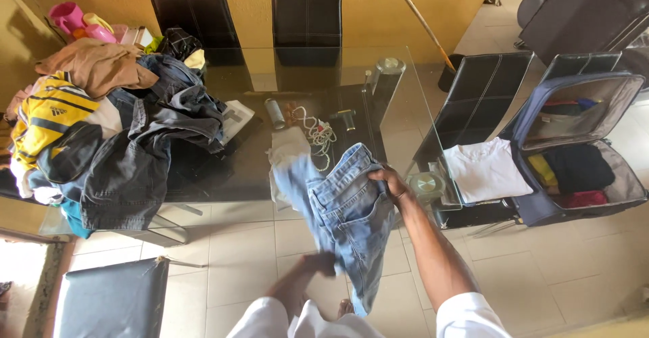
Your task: Fold a pair of blue jeans and a pair of yellow pants on a glass table and place them into a suitcase.
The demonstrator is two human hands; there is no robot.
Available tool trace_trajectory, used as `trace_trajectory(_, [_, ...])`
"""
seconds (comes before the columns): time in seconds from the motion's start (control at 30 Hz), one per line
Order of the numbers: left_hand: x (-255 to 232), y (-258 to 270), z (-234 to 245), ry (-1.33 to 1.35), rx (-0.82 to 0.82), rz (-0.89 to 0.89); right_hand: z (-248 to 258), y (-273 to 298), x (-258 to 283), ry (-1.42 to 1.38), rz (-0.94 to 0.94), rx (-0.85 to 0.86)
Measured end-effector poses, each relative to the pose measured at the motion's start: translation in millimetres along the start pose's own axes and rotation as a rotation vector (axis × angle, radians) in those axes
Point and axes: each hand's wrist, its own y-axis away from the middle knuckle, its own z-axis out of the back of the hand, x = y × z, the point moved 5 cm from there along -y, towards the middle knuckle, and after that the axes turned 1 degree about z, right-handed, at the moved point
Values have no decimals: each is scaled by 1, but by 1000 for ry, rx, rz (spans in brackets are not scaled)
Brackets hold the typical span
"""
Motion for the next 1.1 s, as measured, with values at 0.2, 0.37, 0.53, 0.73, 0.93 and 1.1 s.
trace_trajectory(0.2, [48,12,-44,1404,-111,312,-5,1,-23,23,-173,-76])
trace_trajectory(0.37, [-80,19,182,1568,-300,-328,-19,2,-21,39,-126,-66])
trace_trajectory(0.53, [-9,-27,142,1622,-454,94,3,-25,-35,211,99,-156])
trace_trajectory(0.73, [-38,-34,164,1598,-742,151,-28,-5,-32,1420,492,-620])
trace_trajectory(0.93, [-64,-29,187,1659,-813,158,-79,11,-32,770,388,85])
trace_trajectory(1.1, [-68,-28,204,1287,-774,87,-81,8,-16,869,340,-57])
